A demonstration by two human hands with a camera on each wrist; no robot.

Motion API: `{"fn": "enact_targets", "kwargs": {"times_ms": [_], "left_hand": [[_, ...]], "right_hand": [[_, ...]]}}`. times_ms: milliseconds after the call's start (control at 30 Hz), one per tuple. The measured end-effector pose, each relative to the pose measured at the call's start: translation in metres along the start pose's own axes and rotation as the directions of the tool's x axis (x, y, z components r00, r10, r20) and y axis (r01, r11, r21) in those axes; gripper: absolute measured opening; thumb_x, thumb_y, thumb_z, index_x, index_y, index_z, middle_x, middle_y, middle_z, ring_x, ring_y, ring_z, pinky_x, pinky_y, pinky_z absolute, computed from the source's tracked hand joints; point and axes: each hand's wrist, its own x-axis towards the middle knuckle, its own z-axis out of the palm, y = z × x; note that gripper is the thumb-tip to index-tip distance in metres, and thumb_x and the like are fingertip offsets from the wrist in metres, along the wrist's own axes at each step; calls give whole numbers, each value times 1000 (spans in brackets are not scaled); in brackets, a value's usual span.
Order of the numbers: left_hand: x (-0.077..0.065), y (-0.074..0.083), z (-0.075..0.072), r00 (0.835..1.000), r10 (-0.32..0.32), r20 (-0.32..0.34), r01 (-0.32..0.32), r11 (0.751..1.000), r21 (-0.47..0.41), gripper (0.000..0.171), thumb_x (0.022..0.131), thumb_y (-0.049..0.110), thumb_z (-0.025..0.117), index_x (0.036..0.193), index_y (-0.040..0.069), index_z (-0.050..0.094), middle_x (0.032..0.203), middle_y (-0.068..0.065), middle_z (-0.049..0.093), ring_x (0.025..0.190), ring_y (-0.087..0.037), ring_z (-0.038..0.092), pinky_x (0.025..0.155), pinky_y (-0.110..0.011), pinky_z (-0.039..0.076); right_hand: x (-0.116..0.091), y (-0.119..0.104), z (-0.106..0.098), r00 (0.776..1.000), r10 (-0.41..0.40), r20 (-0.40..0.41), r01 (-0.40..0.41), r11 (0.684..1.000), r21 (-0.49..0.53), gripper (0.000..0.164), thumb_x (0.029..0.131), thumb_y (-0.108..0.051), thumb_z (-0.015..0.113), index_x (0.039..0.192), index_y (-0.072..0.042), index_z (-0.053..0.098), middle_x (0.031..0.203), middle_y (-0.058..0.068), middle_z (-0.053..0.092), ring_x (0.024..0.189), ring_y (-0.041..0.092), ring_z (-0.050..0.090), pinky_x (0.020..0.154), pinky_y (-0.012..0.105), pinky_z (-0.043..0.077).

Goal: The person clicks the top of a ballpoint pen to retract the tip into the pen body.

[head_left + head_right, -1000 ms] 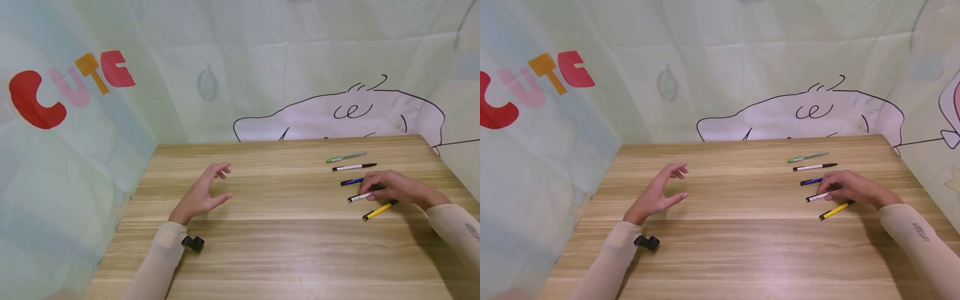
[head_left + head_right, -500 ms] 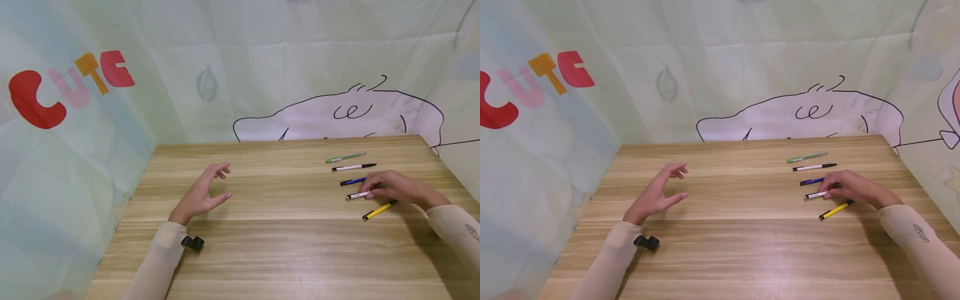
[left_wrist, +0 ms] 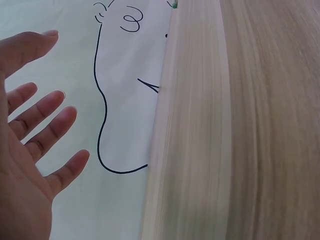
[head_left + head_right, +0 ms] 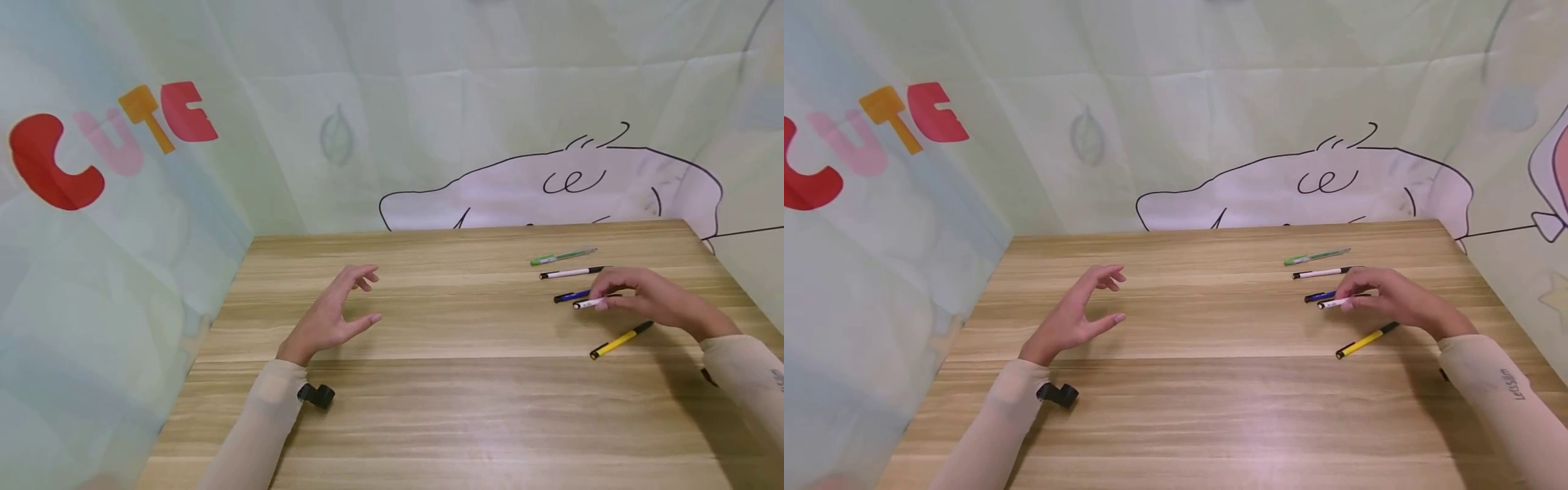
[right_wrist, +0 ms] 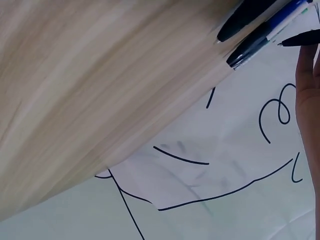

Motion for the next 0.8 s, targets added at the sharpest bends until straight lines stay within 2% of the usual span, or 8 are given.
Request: {"fn": "enact_targets", "kwargs": {"times_ms": [167, 333, 533, 633, 800], "left_hand": [[3, 1, 0, 1000, 1, 4, -1, 1000, -11, 79, 87, 21, 80, 154, 18, 36, 136, -5, 54, 117, -20, 55, 101, -53, 48], [6, 2, 2, 1000, 7, 5, -7, 1000, -10, 80, 87, 20, 80, 154, 19, 36, 136, -6, 54, 117, -20, 55, 101, -53, 48], [12, 5, 5, 1000, 25, -1, -25, 1000, -13, 81, 87, 21, 80, 155, 20, 36, 136, -8, 55, 117, -20, 55, 100, -52, 48], [17, 7, 6, 999, 39, -7, -39, 999, -8, 80, 87, 22, 80, 154, 19, 36, 135, -7, 55, 116, -19, 55, 101, -47, 48], [26, 12, 10, 998, 66, -12, -66, 998, -11, 80, 87, 21, 80, 154, 17, 37, 135, -10, 55, 116, -20, 55, 102, -43, 47]], "right_hand": [[1, -8, 1, 998, 22, -62, -16, 996, 88, 30, 86, 9, 73, 101, -17, 72, 99, -2, 67, 88, 8, 61, 77, 16, 50], [5, -16, 2, 993, -2, -117, 17, 991, 135, 30, 86, 15, 70, 103, -11, 72, 104, 2, 67, 94, 8, 62, 79, 15, 53], [12, -29, 2, 984, 66, -167, -42, 989, 144, 23, 90, 10, 69, 105, -7, 72, 108, 4, 68, 98, 8, 66, 84, 14, 54], [16, -36, 1, 980, 95, -174, -65, 983, 170, 20, 93, 6, 68, 107, -7, 71, 111, 6, 67, 102, 8, 65, 85, 15, 54], [26, -46, 4, 978, 81, -190, -39, 975, 218, 20, 94, 7, 66, 108, -6, 70, 114, 7, 65, 105, 9, 65, 85, 16, 55]]}}
